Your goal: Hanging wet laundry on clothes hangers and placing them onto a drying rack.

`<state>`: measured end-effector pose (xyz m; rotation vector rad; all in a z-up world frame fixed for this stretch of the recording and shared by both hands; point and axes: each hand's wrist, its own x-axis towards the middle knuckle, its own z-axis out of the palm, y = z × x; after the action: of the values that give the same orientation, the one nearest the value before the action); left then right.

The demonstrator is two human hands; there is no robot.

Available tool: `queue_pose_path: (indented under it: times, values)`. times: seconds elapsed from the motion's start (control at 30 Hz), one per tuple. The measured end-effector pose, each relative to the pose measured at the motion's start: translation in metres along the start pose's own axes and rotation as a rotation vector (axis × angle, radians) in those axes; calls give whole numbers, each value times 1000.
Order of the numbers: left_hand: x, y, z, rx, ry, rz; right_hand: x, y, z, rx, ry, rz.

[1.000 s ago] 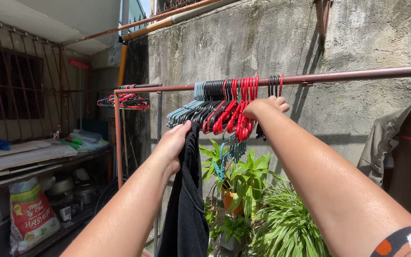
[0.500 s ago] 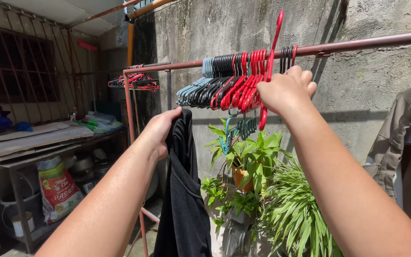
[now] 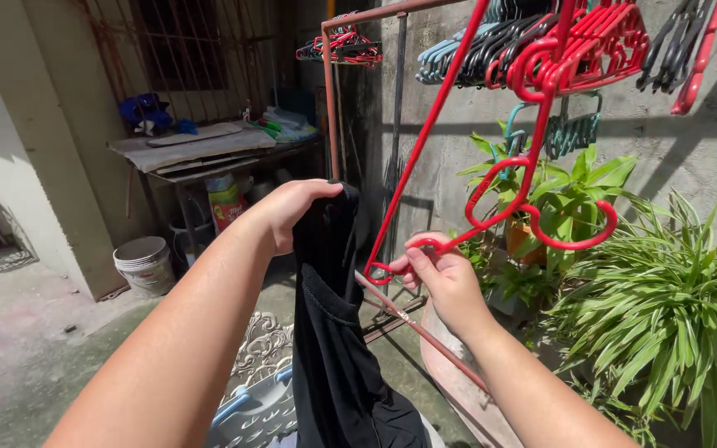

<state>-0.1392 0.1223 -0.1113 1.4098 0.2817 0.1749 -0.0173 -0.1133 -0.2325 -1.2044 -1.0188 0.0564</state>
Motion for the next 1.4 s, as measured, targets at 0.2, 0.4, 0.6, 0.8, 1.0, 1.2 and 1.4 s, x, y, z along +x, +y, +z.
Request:
queue_pose_path:
  times: [0.2,0.4,0.6,0.8,1.0,1.2,1.4]
  values:
    - [-72,-9,-28,60,131,-43,-11,46,66,144,-314,178]
    - [-130,-24,-62,-12,73,17,-18,49,129,-313,-705,146]
    - [-205,-18,-92,-126,285,116,-3,20,145,-736,-900,185]
    - [-238,-23,-140,-253,548,191,49,-39,132,-919,-862,-39]
    - [-229,-63,-123,-600,604,89,11,-18,130,-748,-1087,68]
    - [-208,-96,-100,-540,678,-10,-50,28,145,-363,-952,390]
    - [-178,-133,-150,-667,566,-40,-49,31,123,-132,-576,104]
